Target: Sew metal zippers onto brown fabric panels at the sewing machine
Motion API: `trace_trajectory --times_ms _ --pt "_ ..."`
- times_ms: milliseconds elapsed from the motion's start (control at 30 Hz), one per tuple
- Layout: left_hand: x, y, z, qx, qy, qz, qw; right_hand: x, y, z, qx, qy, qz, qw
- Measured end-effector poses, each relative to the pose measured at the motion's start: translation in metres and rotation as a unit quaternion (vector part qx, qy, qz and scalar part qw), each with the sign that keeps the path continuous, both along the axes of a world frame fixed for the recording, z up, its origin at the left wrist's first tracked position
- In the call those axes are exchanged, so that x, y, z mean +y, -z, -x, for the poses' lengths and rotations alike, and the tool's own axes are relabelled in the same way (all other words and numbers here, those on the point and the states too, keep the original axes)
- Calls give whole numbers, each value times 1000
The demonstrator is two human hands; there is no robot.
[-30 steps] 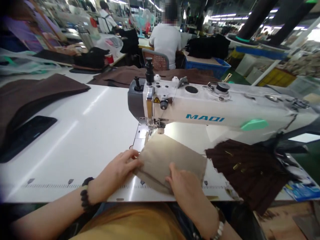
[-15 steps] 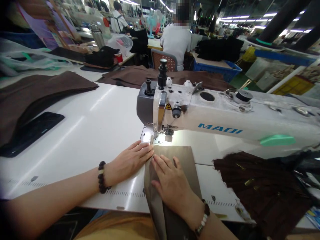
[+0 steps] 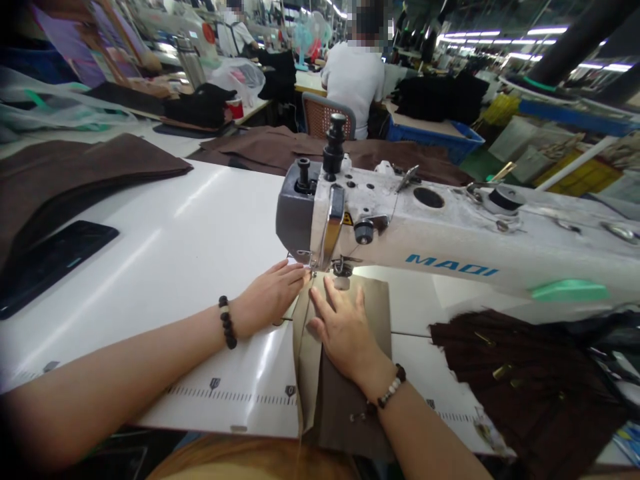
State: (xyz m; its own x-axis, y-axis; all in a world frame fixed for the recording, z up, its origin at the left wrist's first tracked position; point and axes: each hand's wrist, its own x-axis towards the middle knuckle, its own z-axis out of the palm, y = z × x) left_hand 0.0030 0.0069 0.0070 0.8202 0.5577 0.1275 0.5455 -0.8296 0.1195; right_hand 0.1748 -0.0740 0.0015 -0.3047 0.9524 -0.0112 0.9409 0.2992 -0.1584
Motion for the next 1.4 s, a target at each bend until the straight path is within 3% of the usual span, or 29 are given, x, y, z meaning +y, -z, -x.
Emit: trace_trajectory --times_ms 100,267,400,500,633,767,900,1033,1200,1300,1400 --pt "-13 -8 4 -45 20 6 999 2 0 -5 17 -25 0 1000" --pt "-66 -28 20 -99 175 105 974 0 -2 -12 38 -64 15 997" --pt "-97 -29 35 -91 232 164 954 0 -4 -11 25 -59 26 998" --pt "-108 -22 43 -84 245 169 951 0 -5 -9 17 -62 28 998" --pt "-115 -13 47 -94 251 113 957 2 -6 -9 3 -67 29 997" --pt "-119 -12 49 -89 247 81 962 0 -11 -3 1 -64 36 997" --pt "-120 -19 54 -98 265 131 950 -34 -15 13 15 -83 48 995" --pt "-110 -21 57 -119 194 185 956 -88 -13 25 45 -115 77 989" --pt "-93 0 37 -77 141 38 986 -120 -22 17 84 -126 108 983" --pt "-96 16 27 -45 145 -36 988 -123 -27 5 99 -130 113 980" --pt "-102 33 29 -72 155 -78 982 -127 -22 -2 101 -173 72 977"
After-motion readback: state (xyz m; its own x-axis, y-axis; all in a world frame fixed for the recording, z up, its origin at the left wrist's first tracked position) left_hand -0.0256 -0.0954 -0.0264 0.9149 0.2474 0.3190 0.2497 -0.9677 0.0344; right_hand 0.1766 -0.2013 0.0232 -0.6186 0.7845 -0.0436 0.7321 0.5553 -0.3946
